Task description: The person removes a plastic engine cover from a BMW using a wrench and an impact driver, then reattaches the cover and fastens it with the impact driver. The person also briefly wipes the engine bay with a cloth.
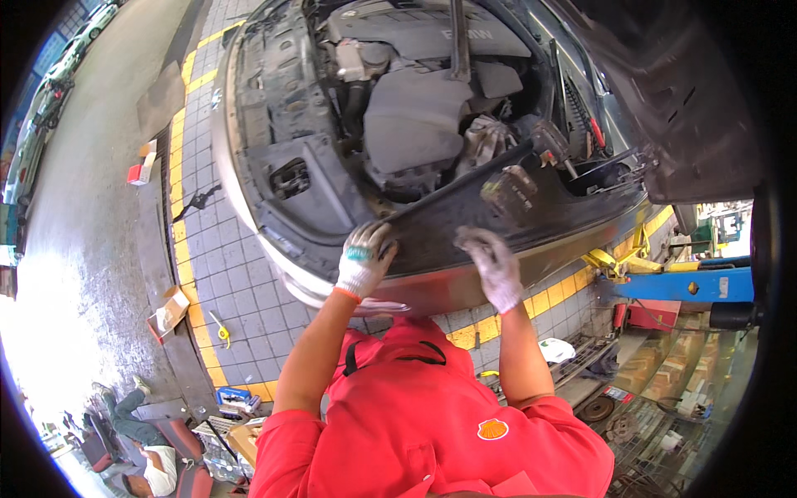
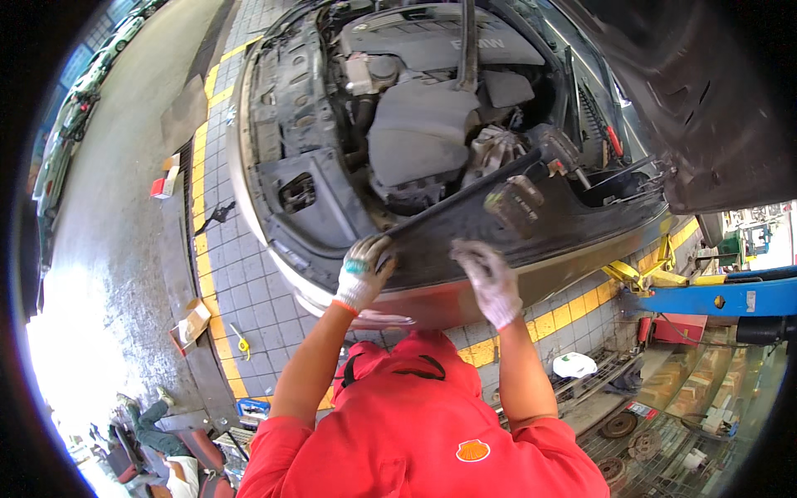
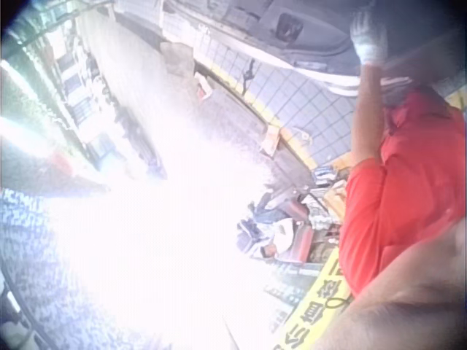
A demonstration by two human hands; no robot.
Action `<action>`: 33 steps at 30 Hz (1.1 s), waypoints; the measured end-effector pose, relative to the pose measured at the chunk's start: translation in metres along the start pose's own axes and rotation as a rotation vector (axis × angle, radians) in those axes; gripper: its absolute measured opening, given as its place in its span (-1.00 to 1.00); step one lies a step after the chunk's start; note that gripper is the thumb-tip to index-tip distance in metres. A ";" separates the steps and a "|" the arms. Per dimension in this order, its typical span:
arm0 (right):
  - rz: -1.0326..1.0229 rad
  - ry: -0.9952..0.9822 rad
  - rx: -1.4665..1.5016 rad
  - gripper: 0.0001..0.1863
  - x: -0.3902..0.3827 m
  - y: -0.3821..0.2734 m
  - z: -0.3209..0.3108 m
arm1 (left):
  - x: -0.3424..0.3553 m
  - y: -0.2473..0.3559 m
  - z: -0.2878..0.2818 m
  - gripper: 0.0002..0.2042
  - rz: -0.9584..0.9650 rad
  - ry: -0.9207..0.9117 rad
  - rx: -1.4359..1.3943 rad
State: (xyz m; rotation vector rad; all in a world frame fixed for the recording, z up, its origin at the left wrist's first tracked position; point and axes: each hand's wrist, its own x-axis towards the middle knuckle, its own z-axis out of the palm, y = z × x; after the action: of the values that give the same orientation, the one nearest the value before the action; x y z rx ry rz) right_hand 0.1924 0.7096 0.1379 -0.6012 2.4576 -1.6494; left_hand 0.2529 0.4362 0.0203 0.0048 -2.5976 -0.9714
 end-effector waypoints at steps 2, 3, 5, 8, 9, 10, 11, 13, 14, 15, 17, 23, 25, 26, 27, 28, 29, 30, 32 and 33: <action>-0.076 -0.153 0.049 -0.78 0.000 -0.007 0.053 | -0.059 -0.005 -0.050 -0.58 -0.127 -0.057 -0.053; -0.492 -0.177 -0.311 -0.73 0.005 -0.003 0.073 | -0.091 -0.007 -0.077 -0.62 -0.257 -0.126 -0.082; -0.175 -0.263 -0.263 -0.73 0.010 -0.009 0.122 | -0.152 -0.026 -0.133 -0.65 -0.604 -0.326 -0.195; -0.288 -0.389 -0.542 -0.63 0.038 0.010 0.190 | -0.263 -0.072 -0.191 -0.63 -0.738 -0.293 -0.060; -0.199 -0.353 -0.607 -0.53 0.056 0.018 0.212 | -0.299 -0.084 -0.211 -0.62 -0.788 -0.279 -0.033; -0.107 -0.321 -0.671 -0.42 0.075 0.026 0.234 | -0.331 -0.095 -0.229 -0.62 -0.875 -0.234 -0.012; 0.049 -0.251 -0.653 -0.35 0.089 0.001 0.259 | -0.365 -0.103 -0.247 -0.61 -0.975 -0.179 0.013; 0.133 -0.149 -0.690 -0.27 0.124 0.017 0.277 | -0.414 -0.113 -0.278 -0.57 -1.088 -0.029 -0.005; 0.218 -0.127 -0.710 -0.23 0.140 0.021 0.283 | -0.435 -0.118 -0.289 -0.55 -1.145 0.064 -0.012; 0.298 -0.110 -0.726 -0.18 0.153 0.024 0.291 | -0.454 -0.120 -0.299 -0.52 -1.206 0.165 -0.017; 0.445 -0.065 -0.621 -0.11 0.173 0.036 0.301 | -0.478 -0.127 -0.312 -0.49 -1.312 0.266 -0.021; 0.562 0.077 -0.773 -0.13 0.216 0.032 0.337 | -0.482 -0.162 -0.318 -0.50 -1.437 0.400 -0.277; 0.558 0.104 -0.791 -0.14 0.231 0.014 0.356 | -0.489 -0.197 -0.326 -0.52 -1.378 0.320 -0.491; 0.538 0.125 -0.814 -0.15 0.239 0.010 0.362 | -0.473 -0.209 -0.335 -0.57 -1.381 0.355 -0.564; 0.522 0.149 -0.837 -0.16 0.246 0.010 0.368 | -0.470 -0.234 -0.340 -0.57 -1.344 0.305 -0.535; 0.481 0.200 -0.902 -0.18 0.254 0.013 0.375 | -0.458 -0.254 -0.346 -0.57 -1.368 0.368 -0.592; 0.526 0.197 -0.938 -0.19 0.262 0.003 0.385 | -0.445 -0.274 -0.353 -0.57 -1.392 0.436 -0.645; 0.576 0.192 -0.975 -0.19 0.267 -0.016 0.391 | -0.430 -0.296 -0.362 -0.55 -1.364 0.411 -0.597; 0.623 0.204 -1.054 -0.20 0.280 -0.018 0.395 | -0.391 -0.343 -0.383 -0.51 -1.294 0.356 -0.508; 0.619 0.253 -1.038 -0.23 0.284 -0.004 0.390 | -0.352 -0.359 -0.400 -0.49 -1.263 0.260 -0.403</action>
State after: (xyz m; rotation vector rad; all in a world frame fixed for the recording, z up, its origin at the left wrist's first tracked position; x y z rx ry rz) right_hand 0.0569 0.2619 0.0193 0.3384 3.0891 -0.1721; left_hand 0.6724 -0.0450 -0.0474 1.6628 -1.9191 -1.6643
